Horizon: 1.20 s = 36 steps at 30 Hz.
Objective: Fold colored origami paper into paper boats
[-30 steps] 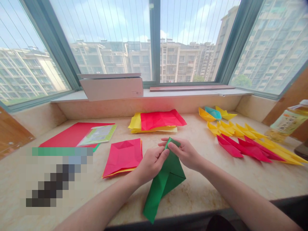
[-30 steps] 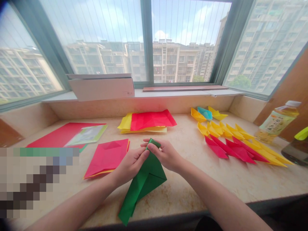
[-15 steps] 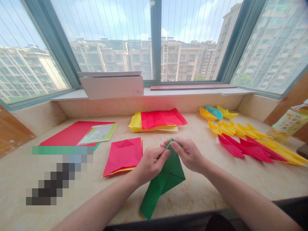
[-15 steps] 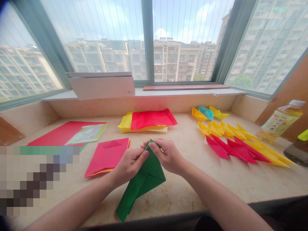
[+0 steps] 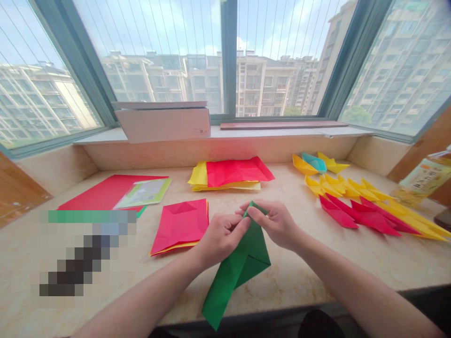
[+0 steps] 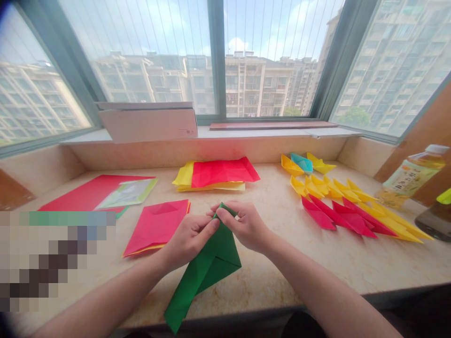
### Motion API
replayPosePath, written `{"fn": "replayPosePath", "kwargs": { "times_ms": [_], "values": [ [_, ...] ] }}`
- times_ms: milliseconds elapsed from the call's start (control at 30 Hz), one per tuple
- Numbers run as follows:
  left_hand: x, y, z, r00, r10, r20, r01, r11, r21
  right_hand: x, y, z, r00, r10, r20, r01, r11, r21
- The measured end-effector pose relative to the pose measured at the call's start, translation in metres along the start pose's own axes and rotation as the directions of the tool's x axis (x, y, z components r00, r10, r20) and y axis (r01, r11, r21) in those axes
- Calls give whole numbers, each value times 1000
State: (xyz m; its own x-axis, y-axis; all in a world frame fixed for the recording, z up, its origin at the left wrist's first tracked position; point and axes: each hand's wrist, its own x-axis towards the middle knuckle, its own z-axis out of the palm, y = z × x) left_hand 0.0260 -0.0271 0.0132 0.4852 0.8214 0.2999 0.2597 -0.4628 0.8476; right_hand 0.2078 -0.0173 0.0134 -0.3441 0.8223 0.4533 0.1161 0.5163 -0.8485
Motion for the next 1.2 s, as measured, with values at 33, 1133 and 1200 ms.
{"fn": "replayPosePath", "kwargs": {
  "times_ms": [33,1133,1200],
  "values": [
    [0,0,0,1000,-3,2,3,1000,-7,0,0,0,1000,2,1,-2,1000,6],
    [6,-2,4,994,-73,-78,52,969,-242,4,13,5,998,-6,-65,-12,960,-280],
    [6,-3,5,991,-90,-98,68,976,-209,6,14,4,994,10,-109,-36,971,-237]
  ]
}}
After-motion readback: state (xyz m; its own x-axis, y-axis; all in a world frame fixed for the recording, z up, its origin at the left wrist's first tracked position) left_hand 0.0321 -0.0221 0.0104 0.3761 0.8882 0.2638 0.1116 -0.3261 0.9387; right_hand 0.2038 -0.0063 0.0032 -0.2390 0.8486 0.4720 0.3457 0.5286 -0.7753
